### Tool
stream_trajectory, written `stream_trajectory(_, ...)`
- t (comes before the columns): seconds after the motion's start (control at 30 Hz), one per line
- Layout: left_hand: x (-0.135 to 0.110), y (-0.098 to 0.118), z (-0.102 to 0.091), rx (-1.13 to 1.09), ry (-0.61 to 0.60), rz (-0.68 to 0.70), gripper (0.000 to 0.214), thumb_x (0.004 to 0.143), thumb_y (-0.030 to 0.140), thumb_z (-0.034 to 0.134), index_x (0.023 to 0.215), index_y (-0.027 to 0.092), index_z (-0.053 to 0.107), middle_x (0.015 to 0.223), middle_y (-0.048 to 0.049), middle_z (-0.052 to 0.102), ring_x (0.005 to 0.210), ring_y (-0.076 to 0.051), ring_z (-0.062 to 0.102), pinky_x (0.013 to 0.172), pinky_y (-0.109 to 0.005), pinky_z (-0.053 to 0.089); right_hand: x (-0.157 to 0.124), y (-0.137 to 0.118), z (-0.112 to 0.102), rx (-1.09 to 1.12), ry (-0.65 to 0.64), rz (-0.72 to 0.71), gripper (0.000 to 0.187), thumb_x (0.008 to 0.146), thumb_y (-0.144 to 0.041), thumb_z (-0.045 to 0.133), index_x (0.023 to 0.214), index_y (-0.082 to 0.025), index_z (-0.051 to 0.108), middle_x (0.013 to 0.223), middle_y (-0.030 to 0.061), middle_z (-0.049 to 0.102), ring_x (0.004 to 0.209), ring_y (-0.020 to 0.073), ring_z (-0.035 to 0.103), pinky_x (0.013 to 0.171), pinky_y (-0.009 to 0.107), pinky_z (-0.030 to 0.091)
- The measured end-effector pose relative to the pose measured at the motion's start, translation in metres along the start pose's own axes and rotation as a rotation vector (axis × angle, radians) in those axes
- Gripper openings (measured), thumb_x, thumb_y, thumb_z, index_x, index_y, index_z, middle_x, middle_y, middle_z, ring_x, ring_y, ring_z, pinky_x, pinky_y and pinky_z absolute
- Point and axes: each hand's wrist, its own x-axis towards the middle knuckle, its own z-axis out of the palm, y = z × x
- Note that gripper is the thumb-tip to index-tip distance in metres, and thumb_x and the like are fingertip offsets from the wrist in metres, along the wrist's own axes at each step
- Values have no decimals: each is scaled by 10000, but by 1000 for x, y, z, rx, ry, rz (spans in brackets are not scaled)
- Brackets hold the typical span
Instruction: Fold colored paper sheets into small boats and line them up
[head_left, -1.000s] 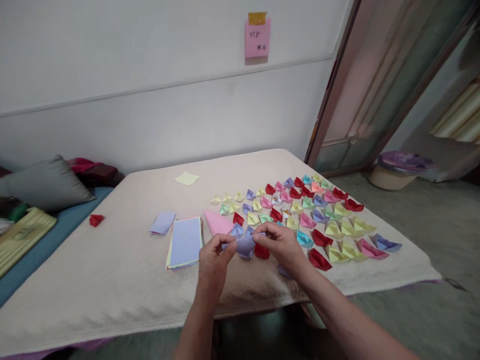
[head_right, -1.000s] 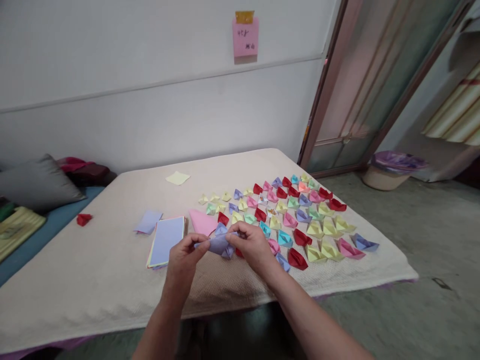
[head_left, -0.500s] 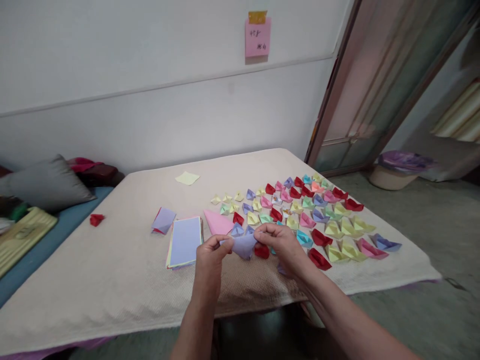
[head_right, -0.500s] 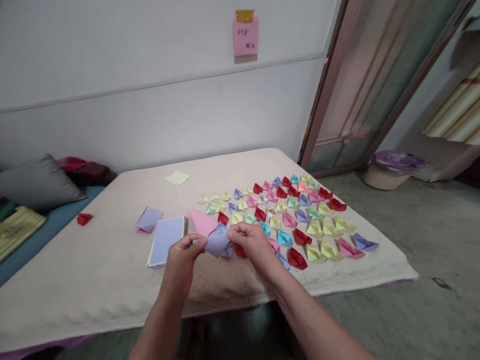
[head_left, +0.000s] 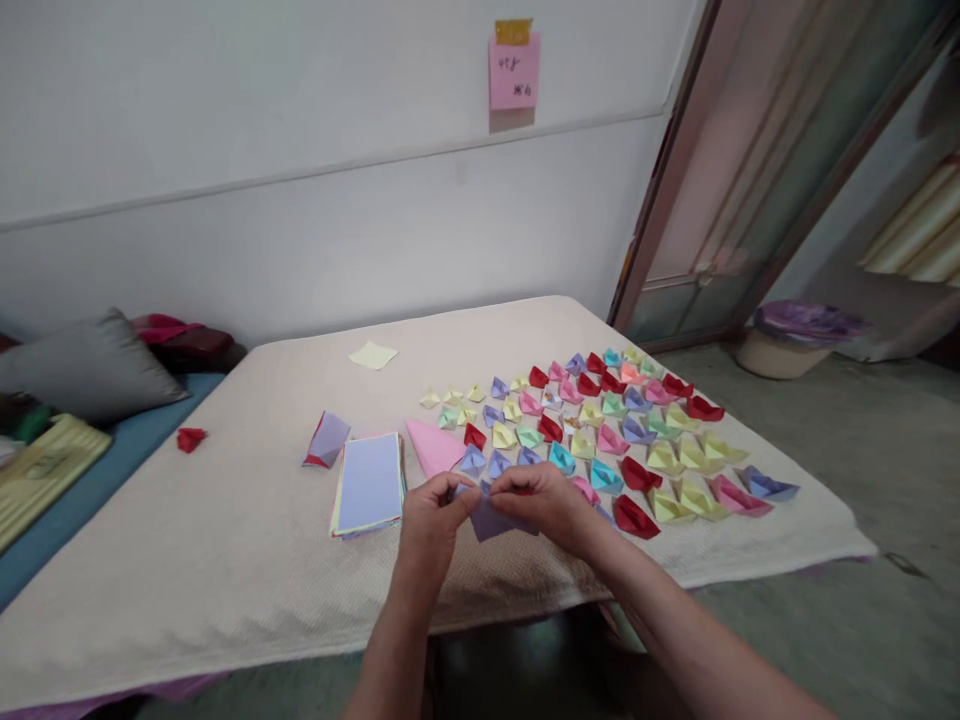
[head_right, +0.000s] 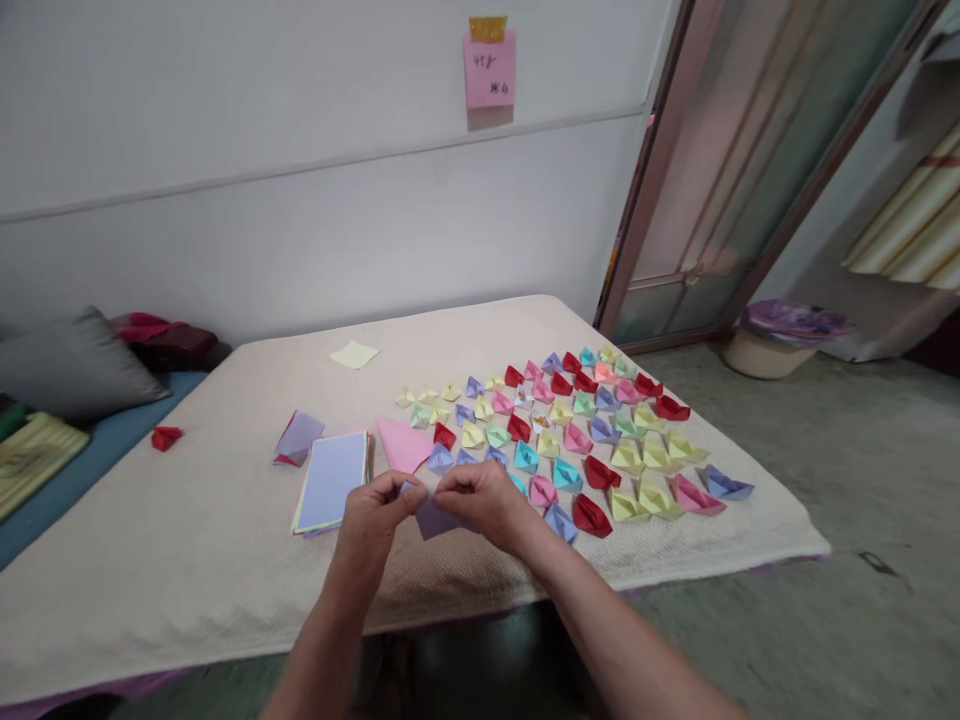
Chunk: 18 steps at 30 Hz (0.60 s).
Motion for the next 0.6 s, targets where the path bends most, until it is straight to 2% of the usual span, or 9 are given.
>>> stream_trajectory(0.1, -1, 2, 5, -76, 23, -9, 128, 659, 266, 704, 716, 156, 672, 581, 39, 569, 565, -103, 481, 547, -212, 352, 0, 1, 2, 7, 5, 20, 137, 691, -257, 605, 589, -169, 632, 493, -40, 457, 448, 81, 355, 419, 206, 240)
stream_trajectory(0.23, -6, 4, 10, -229, 175, 47, 282, 663, 225, 718, 920, 184, 611, 789, 7, 640, 730, -125, 585, 675, -226, 439, 1, 3, 2, 76, 144, -32, 178, 711, -311, 599, 598, -176, 574, 521, -43, 435, 470, 87, 341, 434, 212, 245)
stream_trajectory(0.33, -10, 4, 12, -166, 264, 136, 205, 713, 223, 680, 898, 186, 601, 863, -17, 642, 788, -132, 597, 721, -234, 451, 2, 4, 3, 37, 216, -57, 177, 727, -304, 585, 607, -177, 561, 527, -44, 420, 485, 94, 340, 455, 219, 262)
stream_trajectory(0.47, -12, 2, 13, -66, 308, 258, 94, 757, 229, 633, 841, 189, 616, 999, -46, 622, 892, -159, 594, 788, -260, 453, 1, 5, 7, -131, 262, -124, 159, 756, -246, 552, 614, -177, 557, 574, -22, 488, 569, 120, 429, 544, 230, 331)
stream_trajectory(0.6, -10, -1, 14, -25, 324, 262, 72, 760, 231, 624, 817, 186, 627, 1060, -56, 607, 892, -161, 594, 802, -275, 454, 0, 7, 11, -226, 274, -197, 159, 787, -223, 533, 634, -184, 554, 604, -16, 530, 596, 130, 466, 580, 236, 349)
